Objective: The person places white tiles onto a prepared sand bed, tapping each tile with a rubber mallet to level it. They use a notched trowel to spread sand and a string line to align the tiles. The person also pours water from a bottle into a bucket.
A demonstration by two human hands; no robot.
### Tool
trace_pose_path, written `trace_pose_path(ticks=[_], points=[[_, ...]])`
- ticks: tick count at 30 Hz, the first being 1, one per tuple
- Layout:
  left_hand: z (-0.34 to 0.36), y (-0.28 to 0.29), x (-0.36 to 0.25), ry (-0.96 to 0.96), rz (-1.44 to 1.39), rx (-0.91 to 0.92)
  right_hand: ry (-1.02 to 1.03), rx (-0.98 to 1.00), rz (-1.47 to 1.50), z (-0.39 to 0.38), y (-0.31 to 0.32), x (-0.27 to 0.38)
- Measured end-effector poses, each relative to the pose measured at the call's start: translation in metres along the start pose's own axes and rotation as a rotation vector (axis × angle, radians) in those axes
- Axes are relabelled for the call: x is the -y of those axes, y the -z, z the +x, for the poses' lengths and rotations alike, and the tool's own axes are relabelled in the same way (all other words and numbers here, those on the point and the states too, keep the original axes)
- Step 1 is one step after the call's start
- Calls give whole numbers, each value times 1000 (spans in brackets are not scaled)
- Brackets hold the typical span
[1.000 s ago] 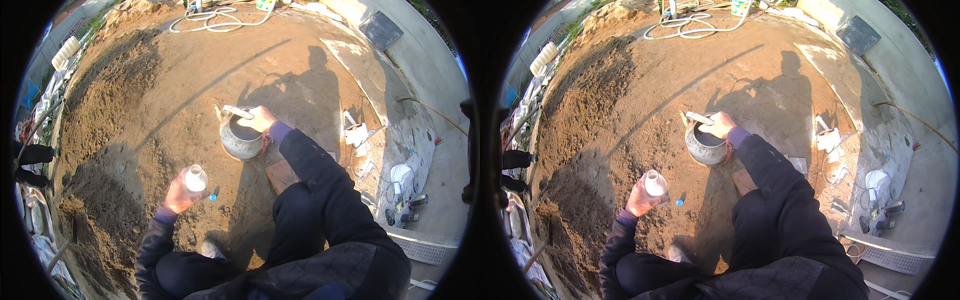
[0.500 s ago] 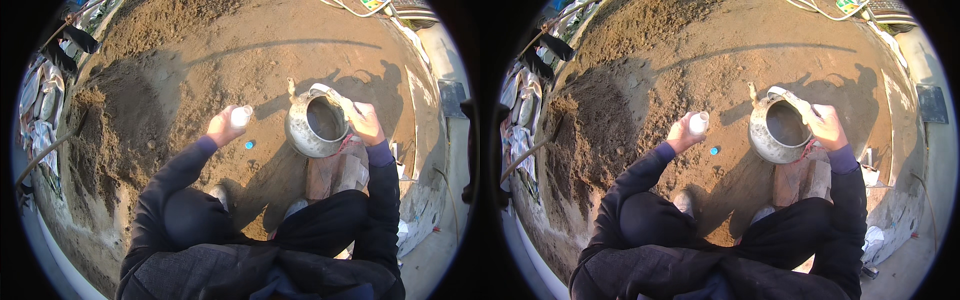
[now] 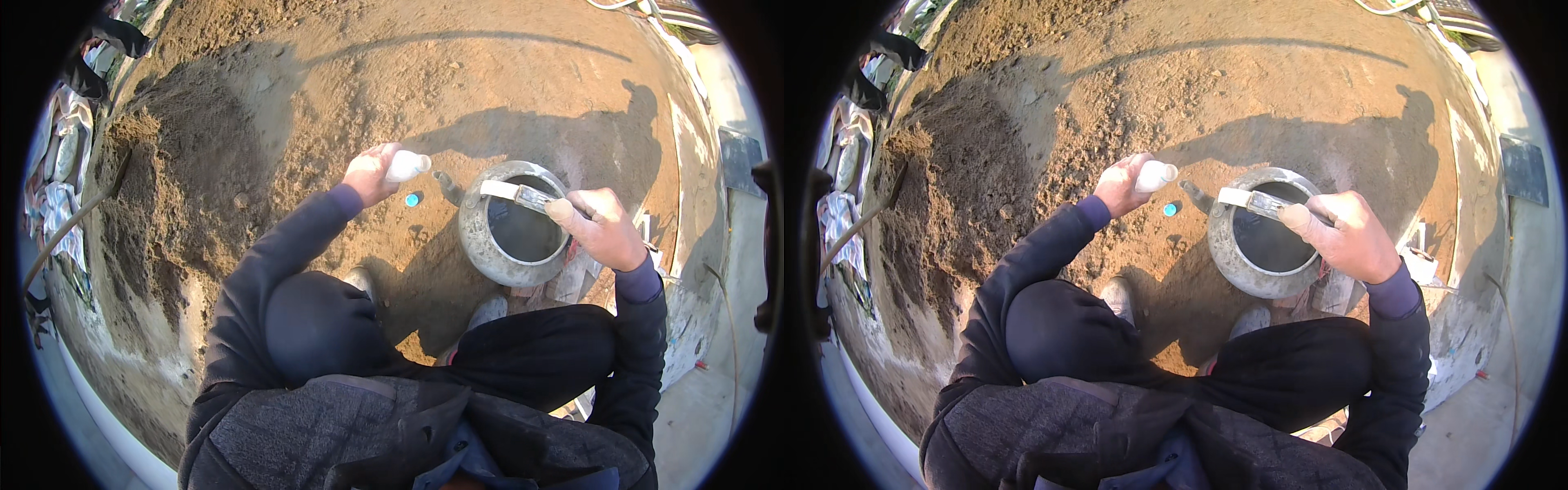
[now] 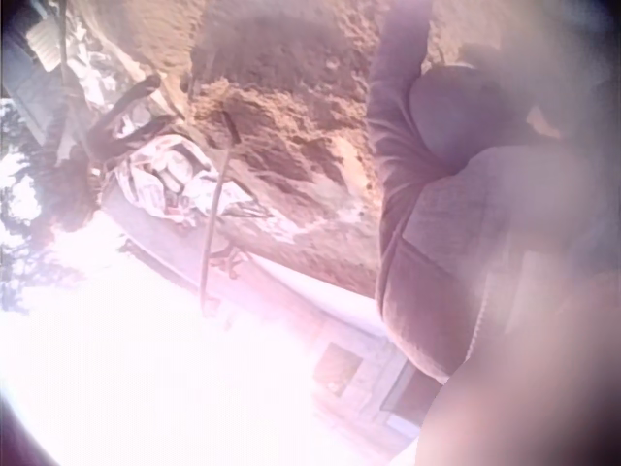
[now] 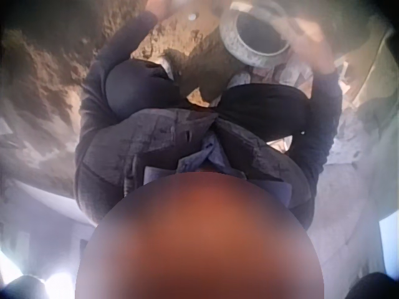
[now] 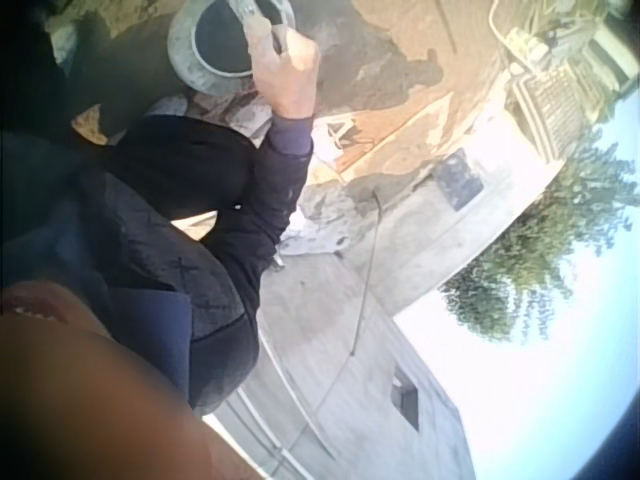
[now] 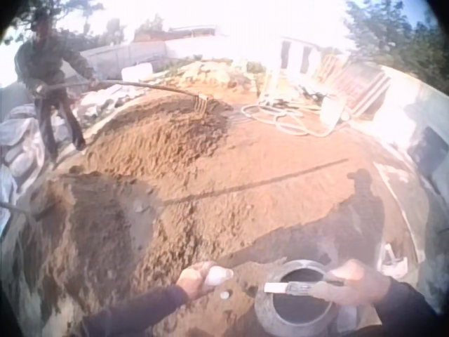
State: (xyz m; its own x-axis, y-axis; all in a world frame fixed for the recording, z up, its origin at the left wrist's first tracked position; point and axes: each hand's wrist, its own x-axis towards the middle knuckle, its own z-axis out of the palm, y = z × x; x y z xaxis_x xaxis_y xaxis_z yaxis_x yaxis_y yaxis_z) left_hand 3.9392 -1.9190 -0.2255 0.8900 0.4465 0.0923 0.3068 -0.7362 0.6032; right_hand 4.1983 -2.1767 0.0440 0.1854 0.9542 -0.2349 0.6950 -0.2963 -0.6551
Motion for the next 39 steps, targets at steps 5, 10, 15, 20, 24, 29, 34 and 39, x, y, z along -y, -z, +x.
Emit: trace_pose_path(ticks=[5, 10, 15, 20, 24, 29, 34, 39], points=[[-8, 1, 0, -36, 60, 11, -83, 32, 108, -2, -11, 9], [-13, 3, -2, -61, 60, -1, 55, -9, -13, 2, -14, 12], [-12, 6, -3, -82, 85, 5, 177, -11, -234, 0, -15, 10], [-14, 10, -6, -111, 106, 43, 412, -94, -451, 0, -22, 6], [-16, 8, -6, -133, 92, 82, 354, -110, -452, 0, -26, 6], [-17, 1, -4, -148, 68, 122, 217, -41, -357, -3, -26, 10], [-18, -2, -7, -132, 68, 132, 222, 20, -372, -3, -25, 12], [-17, 0, -11, -126, 76, 131, 199, 35, -334, -4, -25, 13]])
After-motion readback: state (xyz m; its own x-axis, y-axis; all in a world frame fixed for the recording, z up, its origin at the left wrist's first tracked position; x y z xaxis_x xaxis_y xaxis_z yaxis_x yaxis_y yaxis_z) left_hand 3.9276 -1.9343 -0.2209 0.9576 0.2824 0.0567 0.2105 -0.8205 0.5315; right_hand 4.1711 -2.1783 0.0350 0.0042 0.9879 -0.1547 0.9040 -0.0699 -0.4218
